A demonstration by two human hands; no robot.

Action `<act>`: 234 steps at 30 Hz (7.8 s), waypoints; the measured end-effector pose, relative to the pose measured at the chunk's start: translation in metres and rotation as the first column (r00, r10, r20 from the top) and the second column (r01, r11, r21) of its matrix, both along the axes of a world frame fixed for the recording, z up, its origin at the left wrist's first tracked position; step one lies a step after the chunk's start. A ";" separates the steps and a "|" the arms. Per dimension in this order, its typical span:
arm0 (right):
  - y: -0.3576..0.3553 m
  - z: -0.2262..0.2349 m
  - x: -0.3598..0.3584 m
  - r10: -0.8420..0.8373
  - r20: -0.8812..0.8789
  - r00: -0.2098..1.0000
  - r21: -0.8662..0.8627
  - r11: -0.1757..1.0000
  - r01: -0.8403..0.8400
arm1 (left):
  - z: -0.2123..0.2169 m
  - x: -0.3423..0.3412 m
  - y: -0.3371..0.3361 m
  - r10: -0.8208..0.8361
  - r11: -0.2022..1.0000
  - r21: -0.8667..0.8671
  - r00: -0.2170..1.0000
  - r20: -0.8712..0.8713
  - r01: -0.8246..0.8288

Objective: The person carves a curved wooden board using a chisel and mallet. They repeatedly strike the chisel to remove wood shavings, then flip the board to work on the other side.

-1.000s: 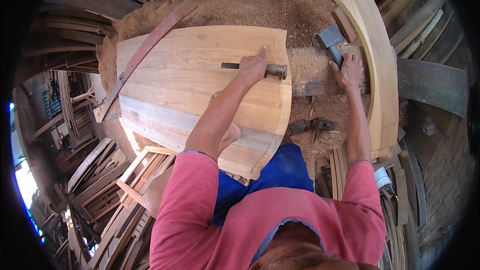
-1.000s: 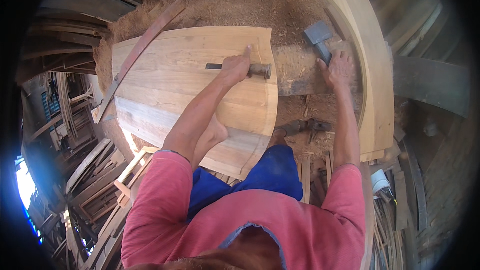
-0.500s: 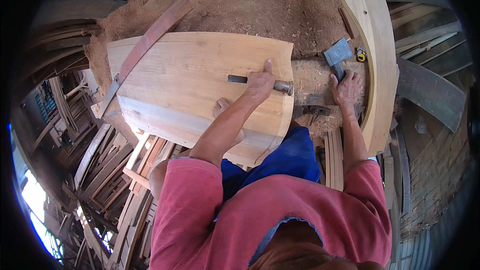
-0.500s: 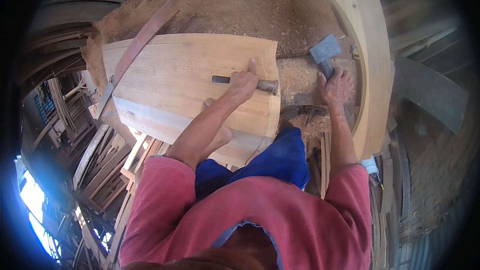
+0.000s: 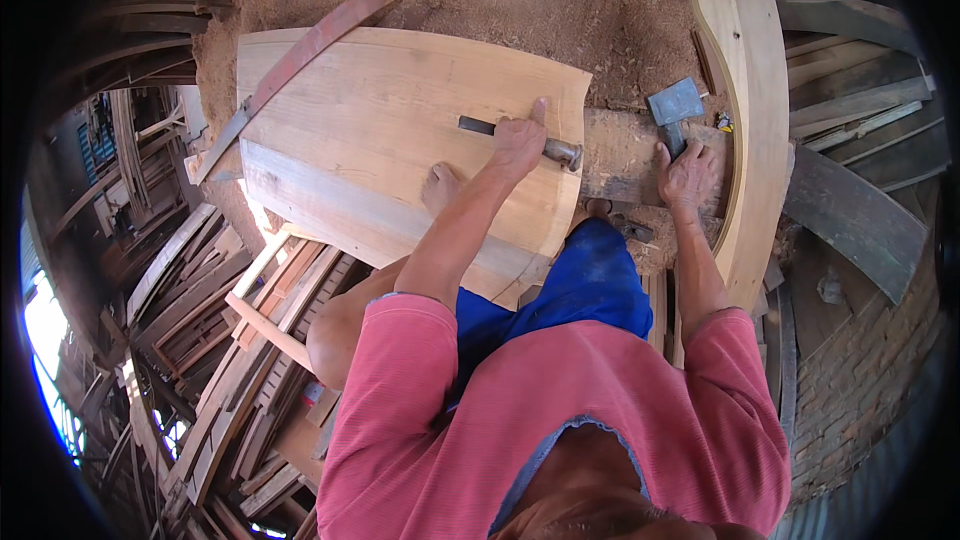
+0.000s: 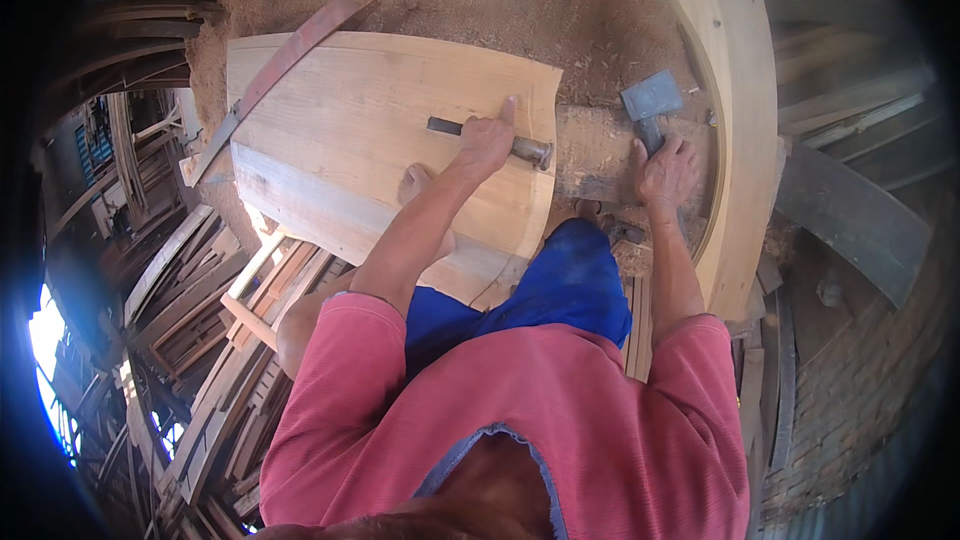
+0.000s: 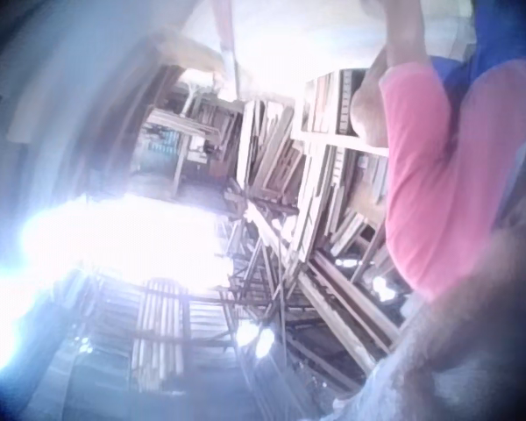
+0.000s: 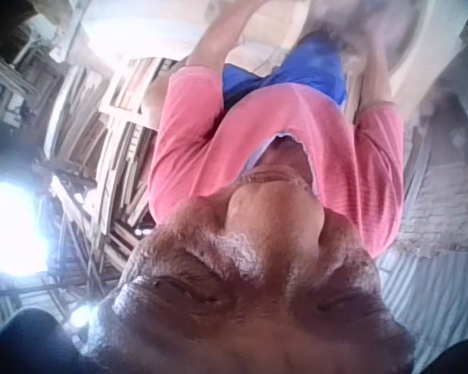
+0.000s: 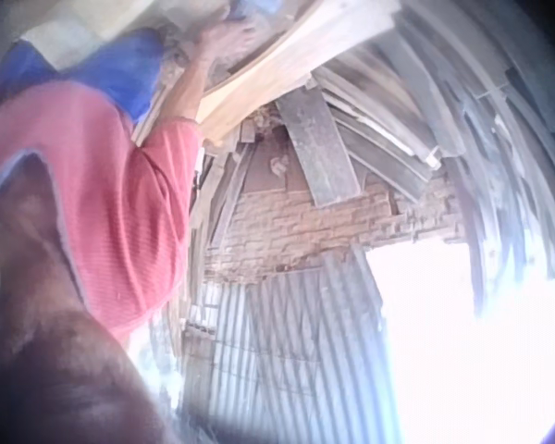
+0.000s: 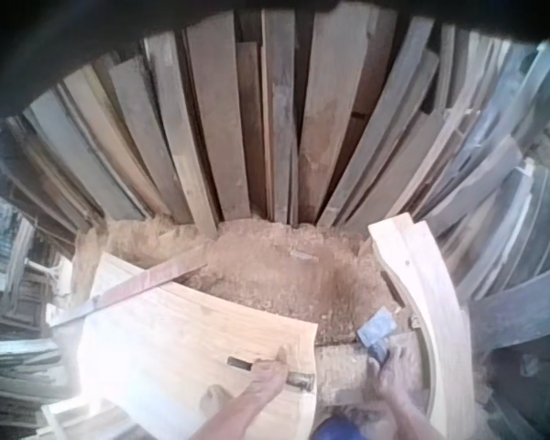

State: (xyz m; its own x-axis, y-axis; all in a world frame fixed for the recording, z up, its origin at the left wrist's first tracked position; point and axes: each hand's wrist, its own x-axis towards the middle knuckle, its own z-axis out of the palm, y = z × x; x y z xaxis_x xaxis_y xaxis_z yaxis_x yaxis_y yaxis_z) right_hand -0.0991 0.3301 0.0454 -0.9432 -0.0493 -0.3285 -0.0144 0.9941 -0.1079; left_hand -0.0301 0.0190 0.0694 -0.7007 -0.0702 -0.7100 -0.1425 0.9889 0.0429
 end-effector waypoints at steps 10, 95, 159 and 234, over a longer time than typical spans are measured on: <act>0.007 0.002 0.006 0.010 -0.002 1.000 -0.027 1.000 -0.010 | 0.002 -0.014 -0.001 0.286 0.952 0.105 0.958 0.031 -0.288; -0.117 0.227 -0.189 -0.289 -0.301 0.909 -0.953 0.102 -0.284 | 0.003 -0.213 -0.019 0.809 -0.238 0.956 0.509 0.294 -0.173; -0.147 0.147 -0.282 0.263 -0.258 0.930 -0.263 0.907 -0.330 | -0.014 -0.219 -0.005 0.754 0.023 0.987 0.651 0.089 -0.162; -0.165 0.165 -0.241 0.497 0.026 0.867 -0.261 0.841 -0.474 | 0.013 -0.200 -0.018 0.815 0.141 0.981 0.579 -0.038 -0.134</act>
State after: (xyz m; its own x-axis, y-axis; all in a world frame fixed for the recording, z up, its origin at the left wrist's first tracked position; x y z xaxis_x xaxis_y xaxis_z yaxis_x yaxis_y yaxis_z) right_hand -0.3404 0.1655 0.2103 -0.7448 -0.5808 -0.3285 -0.4677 0.8056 -0.3638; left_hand -0.2299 0.0006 0.0823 -0.9673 -0.1811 -0.1775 -0.1803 -0.0009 0.9836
